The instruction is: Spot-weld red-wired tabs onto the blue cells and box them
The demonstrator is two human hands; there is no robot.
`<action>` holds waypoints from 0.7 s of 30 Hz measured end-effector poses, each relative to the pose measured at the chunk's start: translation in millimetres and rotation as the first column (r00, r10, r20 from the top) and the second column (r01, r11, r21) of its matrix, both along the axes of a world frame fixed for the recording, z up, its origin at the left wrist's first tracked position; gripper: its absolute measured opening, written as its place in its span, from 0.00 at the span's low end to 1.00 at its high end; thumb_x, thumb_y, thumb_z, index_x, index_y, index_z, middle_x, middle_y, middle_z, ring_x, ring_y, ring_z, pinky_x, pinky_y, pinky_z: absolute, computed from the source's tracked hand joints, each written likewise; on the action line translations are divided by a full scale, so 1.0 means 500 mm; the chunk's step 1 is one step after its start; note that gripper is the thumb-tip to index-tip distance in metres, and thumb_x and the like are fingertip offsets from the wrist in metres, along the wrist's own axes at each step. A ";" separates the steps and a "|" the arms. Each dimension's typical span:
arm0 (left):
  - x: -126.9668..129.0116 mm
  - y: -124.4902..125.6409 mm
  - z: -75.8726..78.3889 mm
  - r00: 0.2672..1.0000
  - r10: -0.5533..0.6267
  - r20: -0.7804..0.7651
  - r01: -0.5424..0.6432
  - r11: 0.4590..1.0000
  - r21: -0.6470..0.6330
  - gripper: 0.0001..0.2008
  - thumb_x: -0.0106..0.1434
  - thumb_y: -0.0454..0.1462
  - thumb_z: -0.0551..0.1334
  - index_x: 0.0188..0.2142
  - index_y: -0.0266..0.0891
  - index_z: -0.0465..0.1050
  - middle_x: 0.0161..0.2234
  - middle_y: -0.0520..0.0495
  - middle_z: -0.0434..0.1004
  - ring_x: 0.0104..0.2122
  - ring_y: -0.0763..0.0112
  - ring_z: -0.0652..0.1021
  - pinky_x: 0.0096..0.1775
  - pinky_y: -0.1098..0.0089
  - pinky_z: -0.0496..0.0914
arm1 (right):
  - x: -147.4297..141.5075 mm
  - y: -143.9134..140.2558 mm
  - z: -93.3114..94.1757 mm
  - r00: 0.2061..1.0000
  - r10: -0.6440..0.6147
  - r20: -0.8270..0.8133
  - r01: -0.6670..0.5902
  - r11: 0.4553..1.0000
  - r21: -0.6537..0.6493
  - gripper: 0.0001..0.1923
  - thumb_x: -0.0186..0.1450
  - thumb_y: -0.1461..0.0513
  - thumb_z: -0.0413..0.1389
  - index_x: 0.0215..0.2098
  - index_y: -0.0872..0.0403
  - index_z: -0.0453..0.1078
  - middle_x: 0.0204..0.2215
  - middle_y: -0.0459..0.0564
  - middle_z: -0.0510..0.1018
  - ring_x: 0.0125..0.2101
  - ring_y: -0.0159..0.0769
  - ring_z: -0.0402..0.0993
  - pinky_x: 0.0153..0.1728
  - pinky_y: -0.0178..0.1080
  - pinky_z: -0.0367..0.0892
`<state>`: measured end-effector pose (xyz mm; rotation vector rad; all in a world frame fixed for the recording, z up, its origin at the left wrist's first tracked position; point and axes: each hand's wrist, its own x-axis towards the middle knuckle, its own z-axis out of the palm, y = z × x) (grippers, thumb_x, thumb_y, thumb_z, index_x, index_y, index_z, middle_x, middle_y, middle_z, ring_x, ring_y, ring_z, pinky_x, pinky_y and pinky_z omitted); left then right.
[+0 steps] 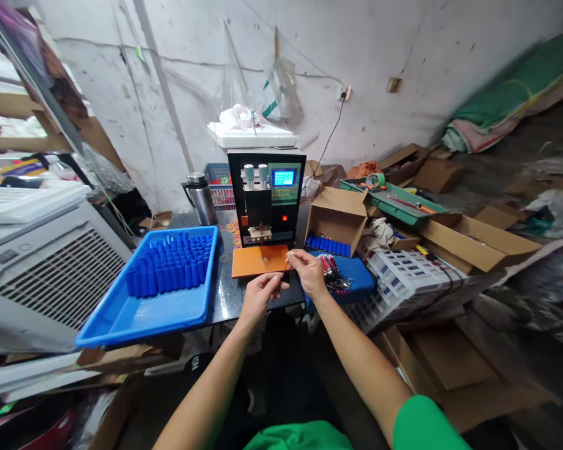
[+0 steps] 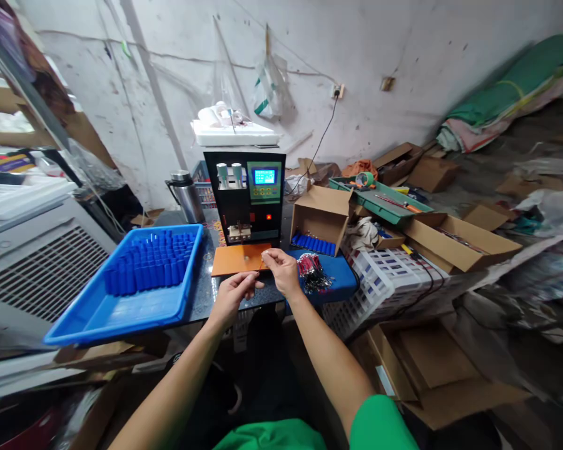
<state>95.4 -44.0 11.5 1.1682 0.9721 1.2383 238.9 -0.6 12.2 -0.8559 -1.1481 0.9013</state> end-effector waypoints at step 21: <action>-0.013 -0.018 -0.056 0.967 0.210 -0.142 -0.194 0.974 0.116 0.19 0.54 0.48 0.69 0.38 0.36 0.79 0.34 0.42 0.83 0.35 0.63 0.81 0.41 0.66 0.73 | -0.054 -0.018 -0.023 0.999 -0.044 -0.013 0.043 0.993 -0.106 0.12 0.57 0.53 0.61 0.25 0.54 0.73 0.22 0.46 0.75 0.24 0.33 0.69 0.32 0.37 0.67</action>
